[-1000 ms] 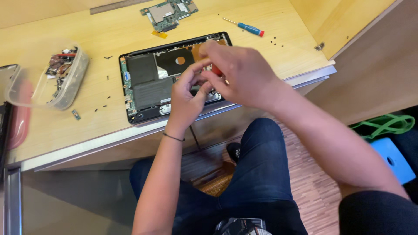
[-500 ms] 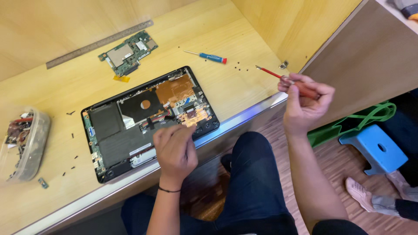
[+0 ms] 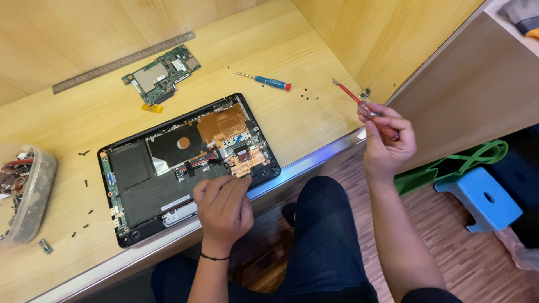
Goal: The person uses a screwdriver to remove screws from the internal frame of a disassembled laptop. They then use their hands to lift and remove the motherboard from the laptop chassis.
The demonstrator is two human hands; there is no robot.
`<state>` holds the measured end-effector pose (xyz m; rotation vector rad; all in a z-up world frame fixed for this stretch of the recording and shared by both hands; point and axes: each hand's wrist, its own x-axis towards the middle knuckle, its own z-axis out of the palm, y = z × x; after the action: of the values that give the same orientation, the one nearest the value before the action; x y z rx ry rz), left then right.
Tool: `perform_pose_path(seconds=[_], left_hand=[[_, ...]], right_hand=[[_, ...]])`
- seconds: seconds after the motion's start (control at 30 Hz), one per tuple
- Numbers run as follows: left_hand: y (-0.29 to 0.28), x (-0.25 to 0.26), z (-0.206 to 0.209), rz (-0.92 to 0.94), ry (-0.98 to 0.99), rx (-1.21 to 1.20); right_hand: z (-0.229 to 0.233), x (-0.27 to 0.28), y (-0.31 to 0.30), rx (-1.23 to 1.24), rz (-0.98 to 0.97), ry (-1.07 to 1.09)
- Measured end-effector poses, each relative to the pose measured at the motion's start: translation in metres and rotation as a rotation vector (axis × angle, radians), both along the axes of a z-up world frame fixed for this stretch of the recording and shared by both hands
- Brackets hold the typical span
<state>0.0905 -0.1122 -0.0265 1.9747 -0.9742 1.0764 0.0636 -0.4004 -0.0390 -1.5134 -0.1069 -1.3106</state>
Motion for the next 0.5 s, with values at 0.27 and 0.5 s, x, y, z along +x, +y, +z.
perform_pose_path(seconds=[0.27, 0.5], left_hand=[[0.004, -0.003, 0.009, -0.035, 0.028, 0.059], [0.008, -0.005, 0.01, -0.073, 0.08, 0.096]], right_hand=[[0.02, -0.006, 0.012, 0.203, 0.049, -0.024], [0.051, -0.039, 0.031, 0.671, 0.268, 0.036]])
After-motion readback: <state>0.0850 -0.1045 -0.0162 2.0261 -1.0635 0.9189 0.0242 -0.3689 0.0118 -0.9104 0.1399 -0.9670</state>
